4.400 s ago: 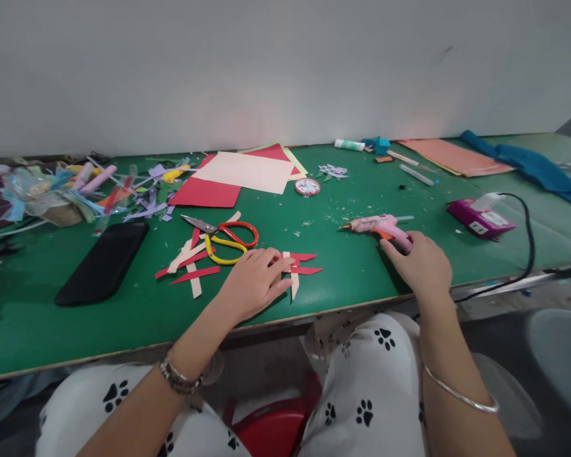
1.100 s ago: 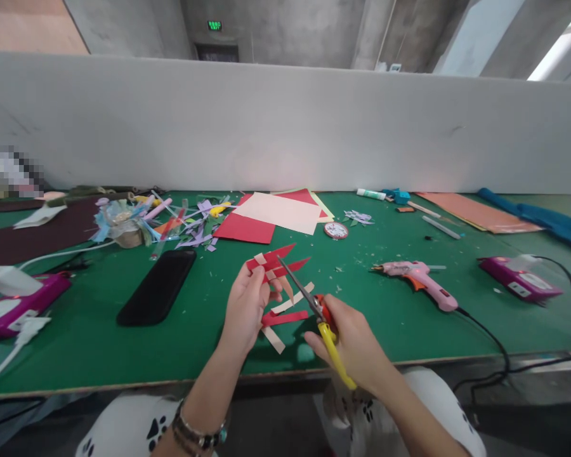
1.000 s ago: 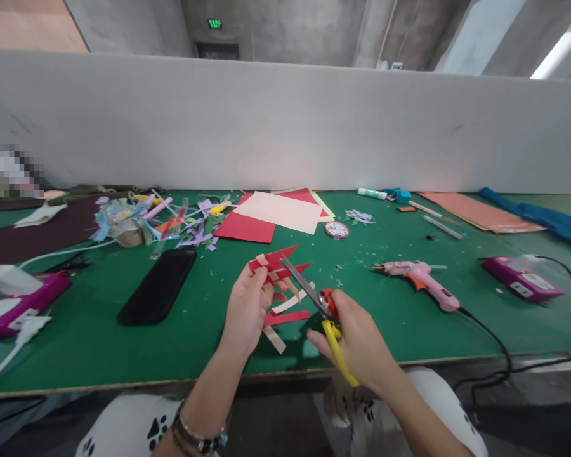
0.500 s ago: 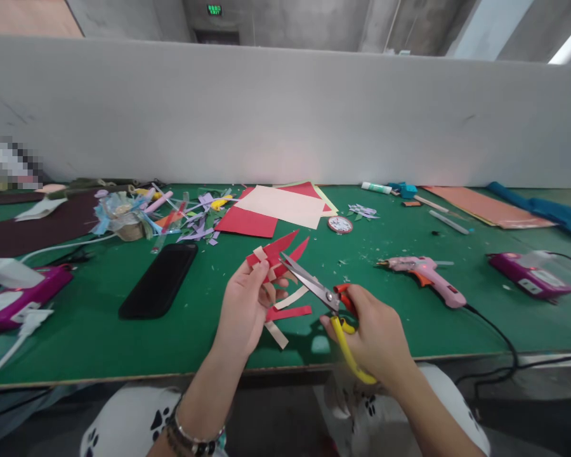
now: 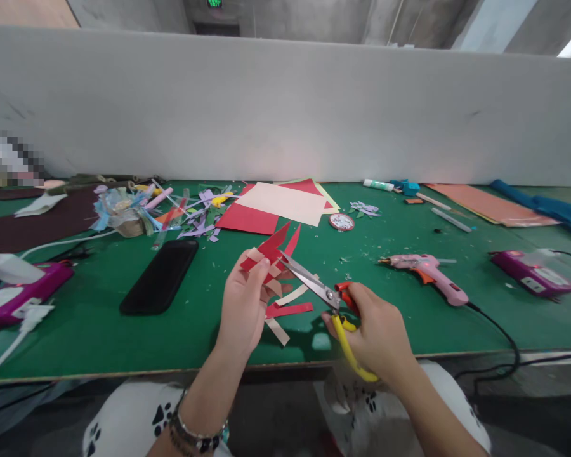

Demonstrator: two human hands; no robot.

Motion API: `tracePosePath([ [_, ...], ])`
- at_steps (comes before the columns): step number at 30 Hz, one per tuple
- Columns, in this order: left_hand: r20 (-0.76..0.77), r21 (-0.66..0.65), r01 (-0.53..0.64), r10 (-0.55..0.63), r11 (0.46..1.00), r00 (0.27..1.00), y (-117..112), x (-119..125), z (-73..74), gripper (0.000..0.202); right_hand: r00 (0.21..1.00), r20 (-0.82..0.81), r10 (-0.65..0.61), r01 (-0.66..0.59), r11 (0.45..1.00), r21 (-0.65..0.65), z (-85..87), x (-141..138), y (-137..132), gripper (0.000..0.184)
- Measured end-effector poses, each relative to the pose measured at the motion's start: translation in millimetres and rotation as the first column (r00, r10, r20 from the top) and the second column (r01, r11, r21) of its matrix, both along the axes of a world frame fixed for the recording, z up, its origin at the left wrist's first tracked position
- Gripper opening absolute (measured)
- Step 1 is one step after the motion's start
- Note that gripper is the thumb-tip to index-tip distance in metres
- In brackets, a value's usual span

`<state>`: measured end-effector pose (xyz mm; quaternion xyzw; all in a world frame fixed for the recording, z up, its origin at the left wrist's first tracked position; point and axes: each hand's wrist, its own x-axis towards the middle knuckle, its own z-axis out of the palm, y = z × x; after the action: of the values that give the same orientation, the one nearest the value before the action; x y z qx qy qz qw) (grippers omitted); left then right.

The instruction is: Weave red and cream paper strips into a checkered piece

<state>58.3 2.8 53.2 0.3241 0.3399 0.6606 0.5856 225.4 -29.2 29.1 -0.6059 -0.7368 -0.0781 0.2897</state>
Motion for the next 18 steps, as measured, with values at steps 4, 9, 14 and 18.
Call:
tracePosePath([
  [4,-0.022,0.017,0.032,-0.032,0.999,0.999,0.0,0.2,-1.9,0.022,1.0,0.004,0.015,-0.015,1.0,0.009,2.5,-0.5,-0.7,0.028],
  [9,-0.048,0.011,0.035,-0.035,0.999,0.998,-0.4,1.7,-2.3,0.021,1.0,0.015,0.019,-0.02,0.999,0.043,1.3,0.3,-0.9,0.028],
  [14,-0.077,0.011,0.007,-0.006,1.0,0.997,-1.0,1.5,-3.6,0.016,0.999,0.043,0.007,-0.009,0.999,0.049,-1.5,2.2,0.4,0.035],
  [18,-0.147,0.009,-0.005,0.006,1.0,0.989,-1.3,0.4,-4.4,0.016,0.999,0.047,0.012,-0.014,0.999,0.043,-1.6,3.9,0.7,0.036],
])
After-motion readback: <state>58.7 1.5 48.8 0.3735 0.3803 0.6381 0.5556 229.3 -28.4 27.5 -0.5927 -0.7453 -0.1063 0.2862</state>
